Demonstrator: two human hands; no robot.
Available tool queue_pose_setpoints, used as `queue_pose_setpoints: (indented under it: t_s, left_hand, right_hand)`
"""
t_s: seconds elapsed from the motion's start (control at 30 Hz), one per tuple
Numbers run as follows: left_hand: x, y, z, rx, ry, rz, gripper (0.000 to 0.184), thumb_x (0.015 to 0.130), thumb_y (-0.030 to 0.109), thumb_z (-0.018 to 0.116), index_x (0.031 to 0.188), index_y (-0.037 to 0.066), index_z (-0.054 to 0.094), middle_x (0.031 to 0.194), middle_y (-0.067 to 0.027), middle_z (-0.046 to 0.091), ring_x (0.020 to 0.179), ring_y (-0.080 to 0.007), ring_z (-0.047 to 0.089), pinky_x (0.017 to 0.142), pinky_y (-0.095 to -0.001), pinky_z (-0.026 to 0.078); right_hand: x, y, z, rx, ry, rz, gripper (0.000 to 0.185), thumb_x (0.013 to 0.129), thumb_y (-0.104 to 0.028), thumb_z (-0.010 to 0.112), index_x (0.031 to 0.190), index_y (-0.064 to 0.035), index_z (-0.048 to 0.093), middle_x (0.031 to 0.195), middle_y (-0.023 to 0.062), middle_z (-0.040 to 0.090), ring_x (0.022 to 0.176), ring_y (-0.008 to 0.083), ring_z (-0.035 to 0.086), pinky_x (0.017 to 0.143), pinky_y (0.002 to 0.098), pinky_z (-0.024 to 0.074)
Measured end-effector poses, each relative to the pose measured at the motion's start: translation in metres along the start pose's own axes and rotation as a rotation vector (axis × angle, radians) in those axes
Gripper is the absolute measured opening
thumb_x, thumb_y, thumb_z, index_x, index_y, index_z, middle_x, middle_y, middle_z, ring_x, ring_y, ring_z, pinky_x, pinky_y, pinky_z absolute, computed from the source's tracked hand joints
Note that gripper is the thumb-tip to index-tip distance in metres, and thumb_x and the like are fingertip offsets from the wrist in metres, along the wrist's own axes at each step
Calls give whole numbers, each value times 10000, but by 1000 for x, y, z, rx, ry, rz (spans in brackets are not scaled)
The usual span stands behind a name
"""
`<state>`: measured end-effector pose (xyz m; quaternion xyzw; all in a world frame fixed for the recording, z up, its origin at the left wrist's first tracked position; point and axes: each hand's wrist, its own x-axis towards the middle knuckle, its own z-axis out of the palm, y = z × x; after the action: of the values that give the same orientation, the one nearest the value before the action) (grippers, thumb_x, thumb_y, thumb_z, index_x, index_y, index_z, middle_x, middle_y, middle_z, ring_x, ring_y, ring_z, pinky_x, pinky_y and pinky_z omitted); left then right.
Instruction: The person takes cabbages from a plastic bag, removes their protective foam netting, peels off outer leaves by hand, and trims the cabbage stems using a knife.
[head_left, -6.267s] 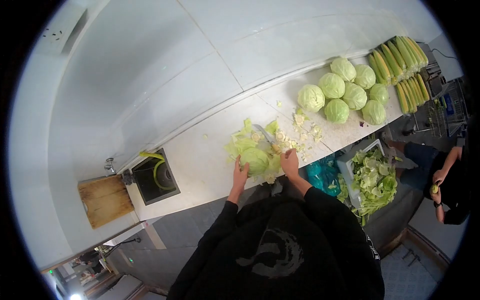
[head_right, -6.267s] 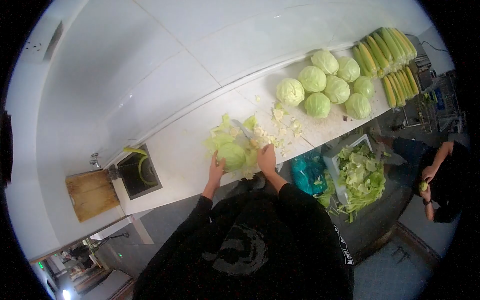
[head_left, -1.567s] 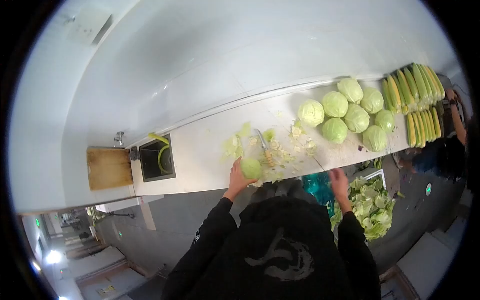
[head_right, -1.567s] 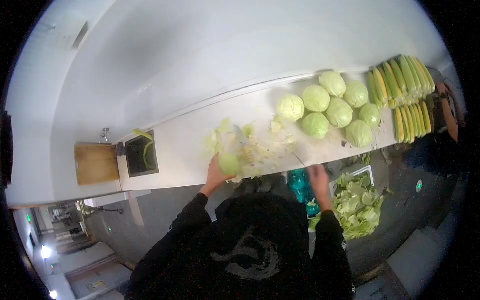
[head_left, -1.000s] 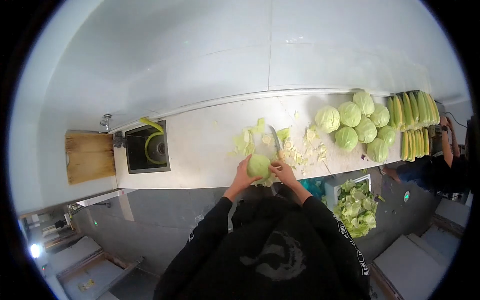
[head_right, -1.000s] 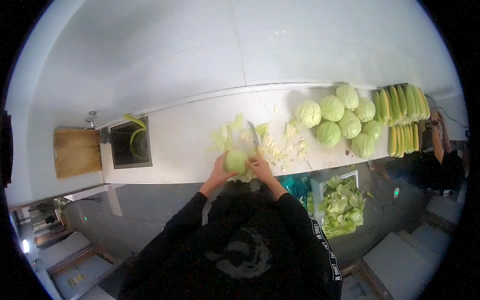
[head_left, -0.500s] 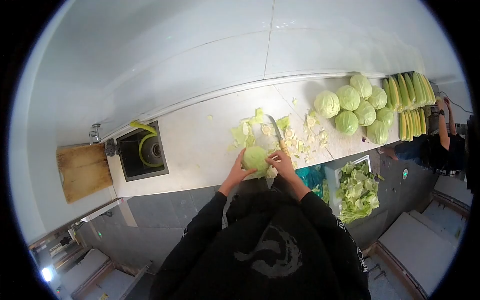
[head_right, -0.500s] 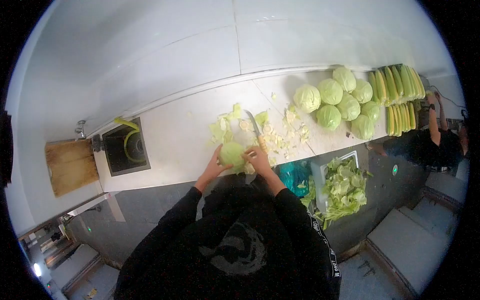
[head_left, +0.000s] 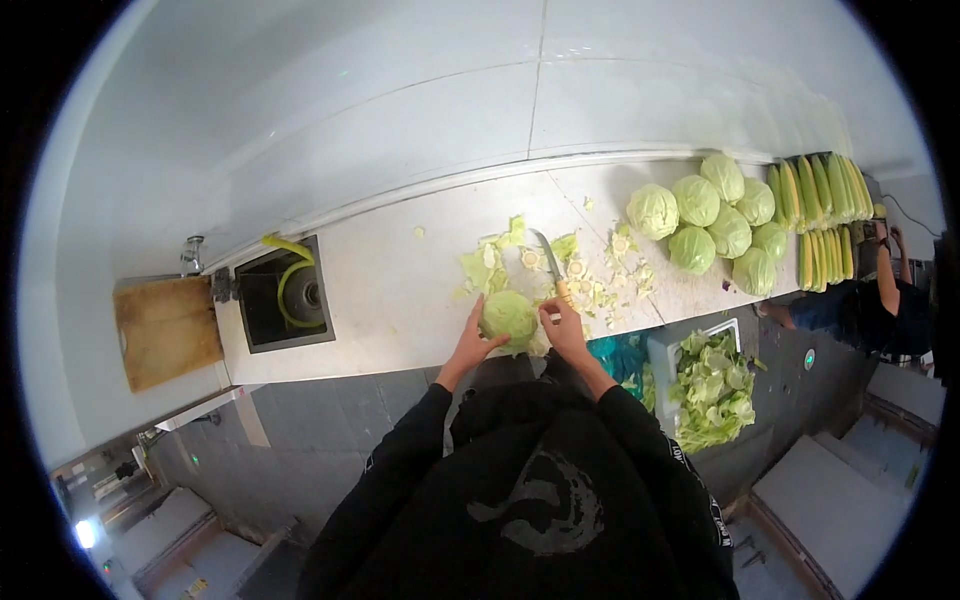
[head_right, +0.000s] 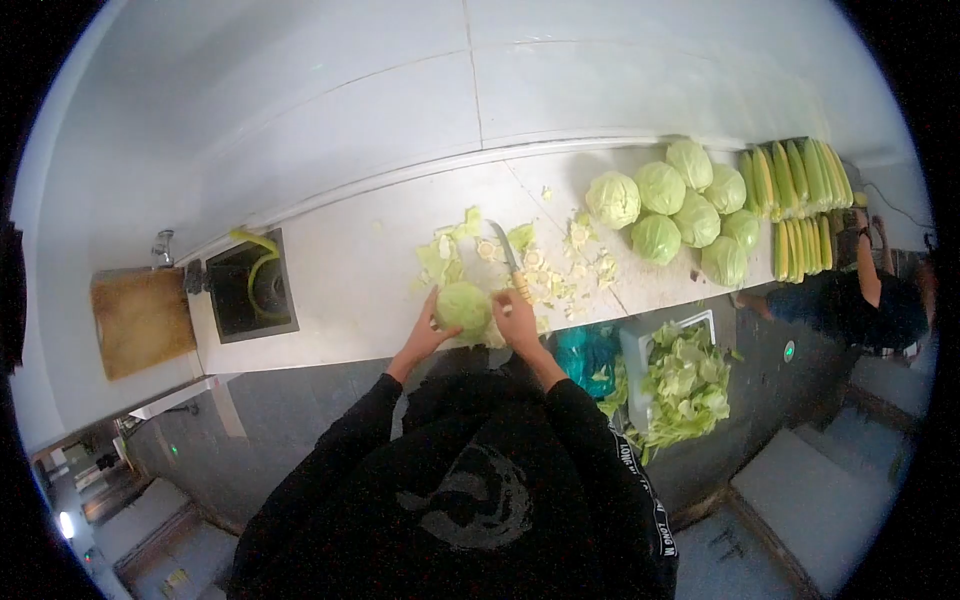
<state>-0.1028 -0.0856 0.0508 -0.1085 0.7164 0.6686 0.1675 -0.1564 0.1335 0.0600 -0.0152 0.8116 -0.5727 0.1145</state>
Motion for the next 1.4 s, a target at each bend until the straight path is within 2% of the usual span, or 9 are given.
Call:
queue_pose_setpoints:
  t_s: [0.13, 0.23, 0.43, 0.57, 0.63, 0.83, 0.97, 1.03, 1.4]
  left_hand:
    - [-2, 1, 2, -43, 0, 4, 1003, 759, 254, 804, 1506, 101, 151, 1500, -147, 251, 1351, -292, 336, 1040, -455, 408]
    - [-2, 2, 5, -59, 8, 3, 1002, 759, 239, 805, 1504, 94, 152, 1489, -147, 263, 1350, -288, 334, 1041, -450, 409]
    - [-7, -2, 11, 71, 69, 45, 1003, 772, 325, 786, 1499, 59, 149, 1475, -188, 274, 1354, -301, 325, 1068, -427, 368]
    - [-5, -14, 13, 124, 92, 79, 1016, 781, 382, 766, 1497, 28, 139, 1464, -225, 292, 1366, -313, 307, 1102, -409, 309]
    - [0, -18, 12, 117, 90, 76, 982, 799, 266, 761, 1506, 70, 109, 1481, -177, 279, 1351, -294, 340, 1089, -417, 342]
    - [2, -15, 9, 41, 58, 75, 955, 812, 187, 750, 1507, 63, 107, 1497, -172, 264, 1347, -272, 349, 1084, -413, 355]
    - [5, -21, 7, 207, 97, 136, 913, 817, 158, 736, 1502, 53, 142, 1500, -169, 265, 1362, -268, 317, 1087, -398, 349]
    - [4, -20, 8, 172, 122, 134, 927, 803, 256, 744, 1493, 28, 169, 1482, -206, 284, 1365, -308, 310, 1103, -402, 307]
    - [5, -15, 12, 112, 178, 106, 889, 816, 304, 725, 1476, 2, 212, 1442, -238, 336, 1343, -336, 342, 1099, -402, 303]
  right_hand:
    - [-3, -24, 6, -27, -88, -110, 184, 839, -123, 682, 983, -21, 631, 1031, 85, 631, 920, 205, 623, 731, 315, 525]
    - [-7, -23, 2, -189, -81, -154, 216, 829, -170, 680, 994, -40, 629, 971, 102, 616, 883, 239, 611, 691, 327, 502]
    - [2, -23, -9, -110, -160, -50, 150, 830, -139, 664, 925, -41, 603, 922, 110, 585, 839, 293, 586, 711, 371, 479]
    - [5, -14, -17, -310, -151, -401, 108, 859, -87, 625, 903, -25, 548, 930, 117, 593, 818, 318, 597, 681, 368, 483]
    - [6, -14, -22, -367, -151, -509, 97, 875, -86, 599, 916, -28, 532, 941, 126, 587, 838, 344, 594, 690, 381, 479]
    - [5, -12, -30, -364, -289, -184, 134, 883, -122, 607, 980, -45, 557, 985, 140, 579, 857, 354, 591, 719, 397, 484]
    - [5, -19, -22, -275, -270, -287, 199, 865, -160, 647, 1017, -52, 576, 991, 127, 572, 880, 352, 581, 733, 404, 487]
    - [3, -21, -23, -389, -260, -425, 227, 853, -176, 666, 1020, -47, 583, 984, 121, 565, 901, 344, 576, 741, 405, 486]
    - [-2, -18, -31, -509, -326, -529, 200, 794, -126, 681, 903, -37, 538, 879, 148, 551, 877, 333, 561, 737, 407, 481]
